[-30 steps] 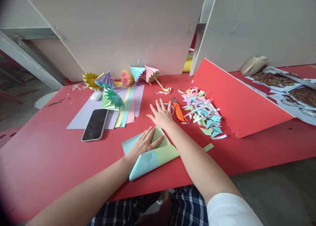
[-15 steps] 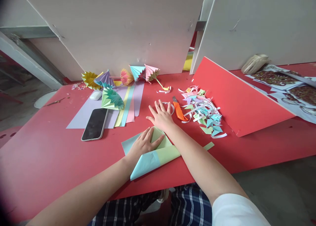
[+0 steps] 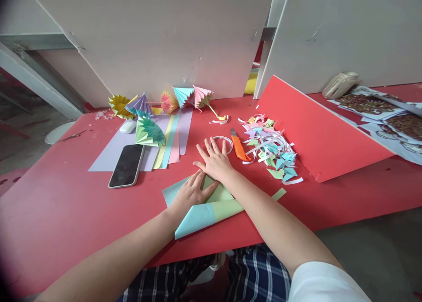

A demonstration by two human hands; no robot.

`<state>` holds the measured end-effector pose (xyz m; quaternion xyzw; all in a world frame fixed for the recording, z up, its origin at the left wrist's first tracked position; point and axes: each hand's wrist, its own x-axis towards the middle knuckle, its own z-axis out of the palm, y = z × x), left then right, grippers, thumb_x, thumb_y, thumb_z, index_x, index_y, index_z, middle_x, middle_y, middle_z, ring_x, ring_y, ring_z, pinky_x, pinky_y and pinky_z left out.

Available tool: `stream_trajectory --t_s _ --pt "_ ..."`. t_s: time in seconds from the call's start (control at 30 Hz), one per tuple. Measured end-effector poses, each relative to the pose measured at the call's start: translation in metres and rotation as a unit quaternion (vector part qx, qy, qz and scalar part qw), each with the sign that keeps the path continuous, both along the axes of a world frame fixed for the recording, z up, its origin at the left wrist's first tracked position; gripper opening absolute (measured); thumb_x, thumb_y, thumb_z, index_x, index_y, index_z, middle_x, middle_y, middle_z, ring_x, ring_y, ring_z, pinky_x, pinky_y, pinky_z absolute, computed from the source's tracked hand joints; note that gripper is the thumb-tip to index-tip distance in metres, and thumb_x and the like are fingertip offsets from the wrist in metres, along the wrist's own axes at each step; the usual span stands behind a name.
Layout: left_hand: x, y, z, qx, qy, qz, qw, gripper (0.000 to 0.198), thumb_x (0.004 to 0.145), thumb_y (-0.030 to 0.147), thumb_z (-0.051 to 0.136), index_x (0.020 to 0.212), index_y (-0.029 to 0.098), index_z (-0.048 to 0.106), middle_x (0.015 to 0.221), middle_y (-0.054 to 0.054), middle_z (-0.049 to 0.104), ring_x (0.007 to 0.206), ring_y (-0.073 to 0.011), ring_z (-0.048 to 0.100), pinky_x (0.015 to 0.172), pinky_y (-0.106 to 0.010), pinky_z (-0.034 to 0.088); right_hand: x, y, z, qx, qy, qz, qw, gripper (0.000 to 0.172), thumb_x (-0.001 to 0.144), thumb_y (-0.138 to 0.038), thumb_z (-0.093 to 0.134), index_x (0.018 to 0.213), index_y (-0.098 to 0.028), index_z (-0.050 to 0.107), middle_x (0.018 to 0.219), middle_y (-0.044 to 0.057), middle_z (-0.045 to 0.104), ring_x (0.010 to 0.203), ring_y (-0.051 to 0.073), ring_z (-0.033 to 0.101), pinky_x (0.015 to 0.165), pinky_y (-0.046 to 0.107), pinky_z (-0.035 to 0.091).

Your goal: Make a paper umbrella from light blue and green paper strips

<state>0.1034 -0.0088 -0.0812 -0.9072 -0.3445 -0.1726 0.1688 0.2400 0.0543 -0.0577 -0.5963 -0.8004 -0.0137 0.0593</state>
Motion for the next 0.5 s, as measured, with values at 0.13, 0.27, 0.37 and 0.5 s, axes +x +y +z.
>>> stream_trajectory --t_s 0.13,0.27,0.37,0.5 --pt "-0.001 -0.001 0.002 0.003 0.012 -0.001 1.0 0.041 0.086 0.012 0.041 0.119 0.034 0.043 0.106 -0.01 0.055 0.108 -0.0234 0.052 0.084 -0.034 0.045 0.003 0.004 0.012 -0.035 0.08 -0.013 0.996 0.061 0.086 -0.057 0.015 0.137 -0.025 0.021 0.145 0.009 0.018 0.133 0.028 0.003 0.102 0.056 0.009" --pt "-0.003 -0.003 0.008 -0.035 0.027 -0.009 0.999 0.043 0.085 0.016 0.045 0.124 0.033 0.039 0.111 -0.011 0.053 0.112 -0.0249 0.049 0.086 -0.036 0.044 0.01 -0.006 0.03 0.085 0.185 -0.028 0.979 0.047 0.091 -0.041 0.02 0.121 -0.02 0.05 0.132 0.006 0.043 0.131 0.024 0.019 0.103 0.045 0.022" --pt "-0.004 -0.005 0.013 -0.073 0.011 -0.036 0.997 0.044 0.082 0.04 0.049 0.123 0.025 0.041 0.118 -0.017 0.049 0.115 -0.0313 0.044 0.088 -0.042 0.041 0.013 -0.034 0.034 0.139 0.193 0.032 0.971 0.038 0.09 -0.027 0.027 0.105 -0.017 0.061 0.105 0.006 0.062 0.107 0.017 0.048 0.094 0.032 0.037" --pt "-0.004 -0.008 0.019 -0.128 -0.035 -0.047 0.99 0.06 0.075 0.063 0.041 0.115 0.019 0.049 0.122 -0.02 0.046 0.117 -0.0356 0.04 0.09 -0.048 0.037 0.014 -0.07 0.024 0.169 0.087 0.091 0.977 0.031 0.083 -0.013 0.037 0.099 -0.015 0.064 0.1 0.007 0.064 0.1 0.02 0.05 0.092 0.036 0.039"
